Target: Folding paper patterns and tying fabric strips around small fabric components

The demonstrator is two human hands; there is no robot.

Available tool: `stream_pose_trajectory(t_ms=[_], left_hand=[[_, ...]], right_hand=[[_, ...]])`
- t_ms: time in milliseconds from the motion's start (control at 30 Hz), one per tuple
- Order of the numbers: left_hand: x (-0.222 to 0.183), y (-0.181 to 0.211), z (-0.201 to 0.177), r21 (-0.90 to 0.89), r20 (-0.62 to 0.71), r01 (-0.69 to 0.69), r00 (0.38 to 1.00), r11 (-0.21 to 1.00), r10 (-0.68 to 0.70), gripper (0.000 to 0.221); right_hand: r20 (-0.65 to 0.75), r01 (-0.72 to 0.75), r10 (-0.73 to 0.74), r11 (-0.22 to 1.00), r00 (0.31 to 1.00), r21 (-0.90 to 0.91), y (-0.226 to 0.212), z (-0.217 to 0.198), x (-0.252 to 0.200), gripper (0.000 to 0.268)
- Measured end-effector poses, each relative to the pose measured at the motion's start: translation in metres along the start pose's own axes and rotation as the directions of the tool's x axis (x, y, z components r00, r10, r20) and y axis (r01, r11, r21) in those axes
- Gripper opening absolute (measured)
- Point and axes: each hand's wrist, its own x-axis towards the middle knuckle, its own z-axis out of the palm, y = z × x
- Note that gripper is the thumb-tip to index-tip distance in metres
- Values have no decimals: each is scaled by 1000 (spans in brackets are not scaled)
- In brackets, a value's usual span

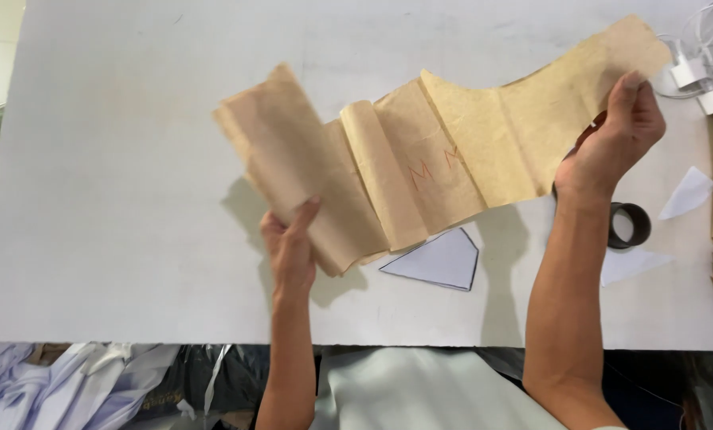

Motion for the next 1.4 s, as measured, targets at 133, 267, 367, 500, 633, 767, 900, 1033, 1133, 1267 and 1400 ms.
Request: stream_pose_trajectory(t_ms=[133, 267, 367, 500, 633, 767, 900, 1033, 1133, 1267, 1400], left_hand=[[-17, -15, 84, 226, 36, 85, 995, 970, -96, 37], [-26, -55, 152, 371, 224, -5, 971, 928, -84, 35], [-6, -111, 174, 461, 244, -71, 968, 885, -50, 40], [5, -152, 174, 580, 196, -83, 980, 810, -40, 49], [-15, -128, 178, 580, 241, -121, 970, 805, -28, 51], [-14, -120, 186, 625, 301, -308, 943, 717, 143, 53], [-19, -104, 192, 794, 365, -452, 889, 408, 275, 95], [8, -142, 182, 865, 466, -493, 720, -92, 514, 82], [-1, -133, 177, 926, 348, -363, 723, -100, 596, 101], [2, -116, 166, 911, 252, -400, 729, 96, 637, 91], [22, -87, 108, 981, 78, -177, 724, 74, 685, 79]], right_hand=[[13, 82, -84, 992, 996, 96, 36, -23, 30, 59], [52, -19, 16, 998, 999, 67, 43, -22, 23, 58], [18, -52, 51, 999, 999, 18, 52, -24, 22, 48], [-14, -122, 122, 991, 992, -50, 59, -31, 25, 43], [9, -136, 137, 990, 991, -23, 71, -37, 31, 40], [66, -179, 177, 983, 982, 31, 90, -39, 32, 30], [89, -150, 146, 988, 985, 47, 106, -37, 36, 29], [102, -129, 124, 990, 987, 51, 118, -40, 36, 29], [118, -116, 109, 992, 987, 54, 101, -29, 24, 28], [290, 83, -66, 995, 955, -46, 49, 6, -11, 39], [752, -96, -14, 990, 659, 103, 21, 24, -41, 62]])
